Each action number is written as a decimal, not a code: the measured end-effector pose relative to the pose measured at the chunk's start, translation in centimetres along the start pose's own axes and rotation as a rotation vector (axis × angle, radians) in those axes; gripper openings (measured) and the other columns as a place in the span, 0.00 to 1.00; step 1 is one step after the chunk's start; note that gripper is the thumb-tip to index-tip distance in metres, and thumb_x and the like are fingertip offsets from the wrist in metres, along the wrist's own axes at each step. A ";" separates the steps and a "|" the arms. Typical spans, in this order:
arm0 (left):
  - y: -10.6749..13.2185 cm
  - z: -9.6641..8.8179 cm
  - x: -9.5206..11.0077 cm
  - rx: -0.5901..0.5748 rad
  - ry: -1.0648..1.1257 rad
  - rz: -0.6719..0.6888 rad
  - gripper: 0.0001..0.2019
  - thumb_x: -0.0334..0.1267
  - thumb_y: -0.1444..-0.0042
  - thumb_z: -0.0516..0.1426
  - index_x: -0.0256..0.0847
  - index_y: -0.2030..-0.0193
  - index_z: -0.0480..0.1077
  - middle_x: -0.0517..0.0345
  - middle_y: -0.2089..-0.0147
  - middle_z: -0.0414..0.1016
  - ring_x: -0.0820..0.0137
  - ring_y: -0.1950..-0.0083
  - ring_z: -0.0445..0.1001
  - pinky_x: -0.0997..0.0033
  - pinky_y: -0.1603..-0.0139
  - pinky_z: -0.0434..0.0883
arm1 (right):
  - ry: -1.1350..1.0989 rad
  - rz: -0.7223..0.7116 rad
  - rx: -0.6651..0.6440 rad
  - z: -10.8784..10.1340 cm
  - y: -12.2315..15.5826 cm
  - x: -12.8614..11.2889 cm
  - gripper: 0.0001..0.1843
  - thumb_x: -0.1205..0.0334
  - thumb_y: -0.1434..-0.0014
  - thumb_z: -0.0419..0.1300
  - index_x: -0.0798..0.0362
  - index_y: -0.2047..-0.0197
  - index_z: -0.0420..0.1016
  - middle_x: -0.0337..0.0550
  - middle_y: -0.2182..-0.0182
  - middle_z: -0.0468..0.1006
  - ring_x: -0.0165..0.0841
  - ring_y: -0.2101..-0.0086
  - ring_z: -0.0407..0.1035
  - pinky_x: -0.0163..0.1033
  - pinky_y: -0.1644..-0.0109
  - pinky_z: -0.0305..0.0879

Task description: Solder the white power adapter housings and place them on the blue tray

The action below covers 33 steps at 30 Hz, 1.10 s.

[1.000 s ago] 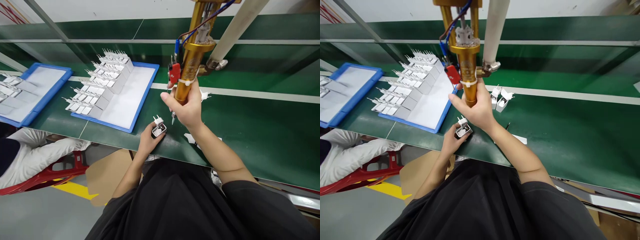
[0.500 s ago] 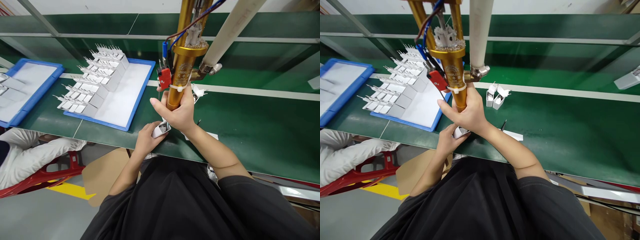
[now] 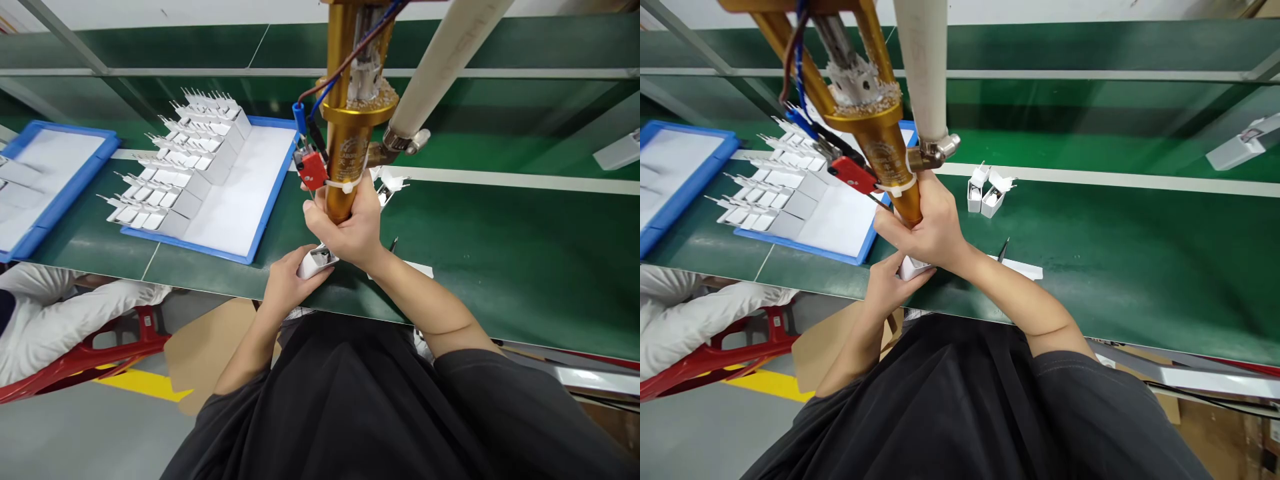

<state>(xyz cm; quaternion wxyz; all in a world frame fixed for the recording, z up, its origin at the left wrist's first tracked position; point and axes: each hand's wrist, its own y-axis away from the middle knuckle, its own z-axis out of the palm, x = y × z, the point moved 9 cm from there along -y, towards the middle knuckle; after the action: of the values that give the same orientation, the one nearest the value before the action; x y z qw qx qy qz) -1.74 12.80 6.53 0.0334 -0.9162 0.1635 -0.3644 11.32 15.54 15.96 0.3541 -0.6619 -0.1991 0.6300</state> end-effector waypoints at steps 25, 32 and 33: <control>0.3 4.5 -2.3 -0.066 0.215 -0.154 0.17 0.46 0.48 0.62 0.40 0.56 0.66 0.56 0.62 0.78 0.67 0.63 0.77 0.71 0.64 0.71 | 0.017 0.162 -0.070 0.5 0.4 -0.1 0.18 0.47 0.43 0.61 0.47 0.57 0.61 0.29 0.81 0.57 0.26 0.78 0.61 0.47 0.57 0.74; 0.6 7.0 -0.8 -0.005 0.438 -0.121 0.21 0.44 0.49 0.62 0.41 0.52 0.62 0.53 0.56 0.77 0.65 0.58 0.77 0.69 0.61 0.72 | -0.004 0.159 -0.040 0.5 0.6 -0.4 0.16 0.51 0.44 0.62 0.47 0.59 0.59 0.28 0.82 0.58 0.26 0.78 0.61 0.45 0.59 0.74; 0.6 7.0 -0.7 0.020 0.444 -0.126 0.21 0.44 0.49 0.62 0.41 0.52 0.61 0.53 0.57 0.77 0.65 0.59 0.77 0.69 0.62 0.72 | -0.006 0.149 -0.045 0.6 0.6 -0.4 0.15 0.52 0.43 0.61 0.47 0.60 0.59 0.28 0.82 0.58 0.26 0.78 0.61 0.45 0.59 0.74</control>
<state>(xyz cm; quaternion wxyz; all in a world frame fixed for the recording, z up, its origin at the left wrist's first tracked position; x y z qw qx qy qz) 2.34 12.05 0.85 -0.0171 -0.8216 0.1056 -0.5600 10.61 14.99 15.80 0.2905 -0.6808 -0.1645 0.6520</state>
